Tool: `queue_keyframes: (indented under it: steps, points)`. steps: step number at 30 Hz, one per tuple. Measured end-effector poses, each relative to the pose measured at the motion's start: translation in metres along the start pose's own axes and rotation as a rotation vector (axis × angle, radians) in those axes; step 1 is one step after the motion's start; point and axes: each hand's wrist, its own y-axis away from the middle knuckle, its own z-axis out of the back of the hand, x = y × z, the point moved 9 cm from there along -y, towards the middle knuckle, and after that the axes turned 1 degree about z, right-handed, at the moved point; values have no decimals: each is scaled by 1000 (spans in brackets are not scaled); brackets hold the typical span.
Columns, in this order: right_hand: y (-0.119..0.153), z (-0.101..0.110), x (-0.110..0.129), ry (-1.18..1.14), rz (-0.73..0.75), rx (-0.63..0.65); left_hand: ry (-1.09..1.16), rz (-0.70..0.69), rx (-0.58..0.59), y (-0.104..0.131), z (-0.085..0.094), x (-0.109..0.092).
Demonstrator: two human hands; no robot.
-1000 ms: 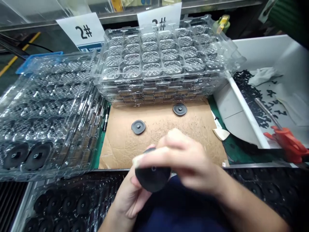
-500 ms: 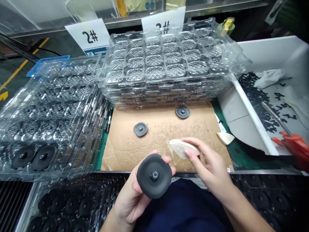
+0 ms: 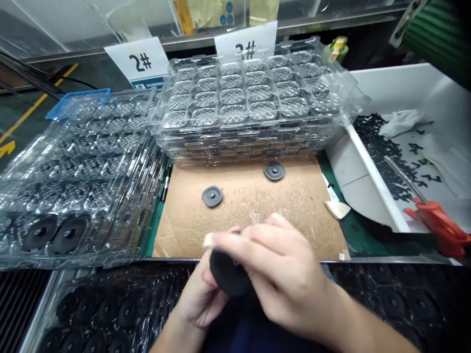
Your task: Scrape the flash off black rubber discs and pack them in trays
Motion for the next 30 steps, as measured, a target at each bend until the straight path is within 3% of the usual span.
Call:
queue_keyframes:
  steps: [4, 6, 9, 12, 14, 15, 17, 19, 21, 24, 27, 30]
  points:
    - [24, 3, -6, 110, -134, -61, 20, -85, 27, -3, -2, -12]
    - [32, 1, -13, -54, -179, -25, 34, -105, 20, -4, -3, -15]
    - [40, 2, -36, -279, -363, -10, 59, -128, -3, -4, -7, -17]
    - [44, 28, -49, -189, -489, -251, 63, -151, -8, -2, -14, -18]
    - [37, 40, -34, -99, -353, -356, 55, -146, -5, -2, -15, -16]
    - [30, 38, -23, -76, -243, -332, 43, -137, -17, -2, -13, -15]
    - [18, 21, -10, -53, -103, -149, 12, -132, -69, -2, -5, -14]
    - [13, 4, -13, -13, -134, 17, -7, -157, -134, -1, 5, -17]
    - [11, 3, -17, 11, -184, 13, -6, -180, -145, 0, 9, -19]
    - [8, 10, -14, -85, -140, -109, 16, -180, -100, -3, 8, -17]
    - [18, -6, -38, -215, -277, 1, 32, -191, -105, -6, 12, -19]
    - [54, -21, -88, -198, -497, -16, 57, -199, -109, -6, 17, -23]
